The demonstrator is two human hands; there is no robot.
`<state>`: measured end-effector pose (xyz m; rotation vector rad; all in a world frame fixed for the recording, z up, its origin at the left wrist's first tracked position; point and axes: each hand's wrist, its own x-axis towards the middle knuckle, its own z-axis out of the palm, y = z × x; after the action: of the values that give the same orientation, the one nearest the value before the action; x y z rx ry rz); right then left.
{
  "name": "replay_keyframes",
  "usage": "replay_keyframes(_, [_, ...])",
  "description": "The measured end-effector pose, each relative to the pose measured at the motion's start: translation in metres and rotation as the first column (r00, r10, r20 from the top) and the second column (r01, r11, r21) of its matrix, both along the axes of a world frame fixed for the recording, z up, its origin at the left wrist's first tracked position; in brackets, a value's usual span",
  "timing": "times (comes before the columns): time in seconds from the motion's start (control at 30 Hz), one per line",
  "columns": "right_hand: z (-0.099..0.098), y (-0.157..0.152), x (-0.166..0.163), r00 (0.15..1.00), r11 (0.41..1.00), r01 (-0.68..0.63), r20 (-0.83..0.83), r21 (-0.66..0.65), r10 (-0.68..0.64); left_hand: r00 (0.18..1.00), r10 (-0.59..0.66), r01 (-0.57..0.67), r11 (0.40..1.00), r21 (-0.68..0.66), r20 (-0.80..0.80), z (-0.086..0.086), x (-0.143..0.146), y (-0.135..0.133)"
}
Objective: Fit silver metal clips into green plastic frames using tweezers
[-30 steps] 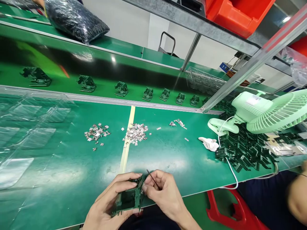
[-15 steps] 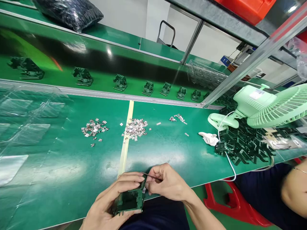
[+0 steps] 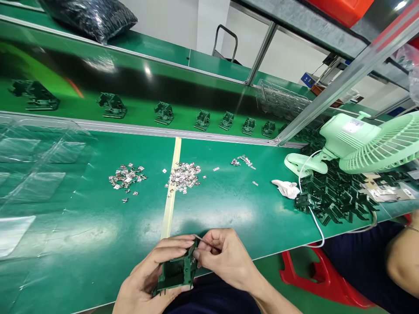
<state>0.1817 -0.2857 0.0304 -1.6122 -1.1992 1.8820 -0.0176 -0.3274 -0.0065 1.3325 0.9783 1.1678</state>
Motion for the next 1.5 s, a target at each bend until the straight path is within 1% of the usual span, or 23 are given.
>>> replay_keyframes(0.1, [0.004,0.001,0.002,1.0,1.0,-0.029,-0.007,0.009,0.029,1.0,-0.015,0.015,1.0,-0.016,0.012,-0.001,0.001,-0.001])
replay_keyframes(0.2, [0.005,0.007,0.008,0.991,0.991,-0.131,-0.033,-0.019,0.13,0.999,-0.039,0.04,0.998,-0.042,0.007,-0.004,-0.001,-0.003])
replay_keyframes(0.3, [0.003,0.012,0.011,0.98,0.98,-0.198,-0.015,-0.029,0.198,0.998,-0.06,0.06,0.997,-0.044,-0.004,-0.005,-0.003,-0.004])
replay_keyframes(0.37, [0.0,0.011,0.009,0.977,0.977,-0.211,0.006,-0.025,0.211,0.998,-0.064,0.063,0.997,-0.048,-0.013,-0.005,-0.002,-0.005])
replay_keyframes(0.43, [-0.002,0.007,0.004,0.985,0.986,-0.169,0.016,-0.013,0.169,0.999,-0.037,0.037,0.998,-0.055,0.002,-0.005,0.001,-0.004])
replay_keyframes(0.5, [-0.002,0.001,-0.001,0.998,0.998,-0.065,0.024,0.022,0.065,0.998,0.032,-0.028,0.997,-0.078,0.052,-0.004,0.003,-0.003])
replay_keyframes(0.57, [0.001,-0.005,-0.004,0.998,0.996,0.022,0.062,0.083,-0.027,0.989,0.103,-0.09,0.989,-0.119,0.107,-0.004,0.004,-0.002])
replay_keyframes(0.6, [0.003,-0.008,-0.004,0.995,0.993,0.027,0.09,0.118,-0.038,0.984,0.123,-0.103,0.983,-0.15,0.127,-0.004,0.005,-0.002])
replay_keyframes(0.67, [0.007,-0.014,-0.002,0.991,0.978,-0.036,0.133,0.207,0.008,0.971,0.173,-0.13,0.961,-0.244,0.164,-0.004,0.005,-0.003])
replay_keyframes(0.7, [0.008,-0.017,0.0,0.988,0.959,-0.078,0.15,0.274,0.038,0.959,0.212,-0.147,0.94,-0.309,0.188,-0.004,0.006,-0.004])
replay_keyframes(0.73, [0.008,-0.02,0.003,0.984,0.927,-0.116,0.17,0.356,0.058,0.941,0.259,-0.165,0.913,-0.374,0.219,-0.003,0.007,-0.005])
replay_keyframes(0.8, [0.001,-0.027,0.006,0.974,0.833,-0.182,0.213,0.523,0.079,0.895,0.346,-0.179,0.857,-0.484,0.282,-0.001,0.01,-0.006])
replay_keyframes(0.83, [-0.004,-0.03,0.007,0.966,0.784,-0.217,0.243,0.582,0.087,0.877,0.369,-0.168,0.836,-0.523,0.309,0.001,0.012,-0.006])
replay_keyframes(0.9, [-0.016,-0.038,0.006,0.943,0.697,-0.301,0.313,0.651,0.115,0.859,0.38,-0.127,0.807,-0.577,0.343,0.004,0.015,-0.006])
replay_keyframes(0.97, [-0.027,-0.044,0.002,0.914,0.636,-0.369,0.387,0.678,0.119,0.855,0.374,-0.092,0.79,-0.606,0.358,0.006,0.016,-0.005])
replay_keyframes(1.03, [-0.033,-0.047,-0.002,0.894,0.61,-0.4,0.439,0.684,0.094,0.853,0.362,-0.071,0.795,-0.603,0.376,0.006,0.016,-0.004])
replay_keyframes(1.1, [-0.035,-0.048,-0.004,0.884,0.608,-0.412,0.46,0.679,0.084,0.848,0.355,-0.056,0.798,-0.6,0.393,0.005,0.016,-0.004])
replay_keyframes(1.13, [-0.035,-0.049,-0.005,0.879,0.605,-0.418,0.471,0.678,0.078,0.843,0.36,-0.053,0.794,-0.605,0.399,0.005,0.016,-0.004])
replay_keyframes(1.27, [-0.037,-0.05,-0.005,0.844,0.556,-0.468,0.534,0.687,0.049,0.825,0.378,-0.036,0.776,-0.629,0.419,0.004,0.016,-0.002])
replay_keyframes(1.33, [-0.038,-0.05,-0.003,0.811,0.523,-0.519,0.583,0.676,0.05,0.83,0.351,-0.022,0.796,-0.605,0.433,0.001,0.012,-0.001])
replay_keyframes(1.4, [-0.036,-0.046,0.001,0.769,0.495,-0.581,0.635,0.646,0.074,0.859,0.28,0.0,0.837,-0.547,0.428,-0.004,0.008,0.001])
replay_keyframes(1.47, [-0.031,-0.033,0.006,0.734,0.464,-0.642,0.665,0.61,0.14,0.914,0.206,-0.01,0.872,-0.49,0.35,-0.011,0.003,0.003])
replay_keyframes(1.5, [-0.026,-0.023,0.009,0.73,0.461,-0.657,0.655,0.597,0.192,0.945,0.182,-0.035,0.883,-0.468,0.273,-0.014,0.002,0.004])
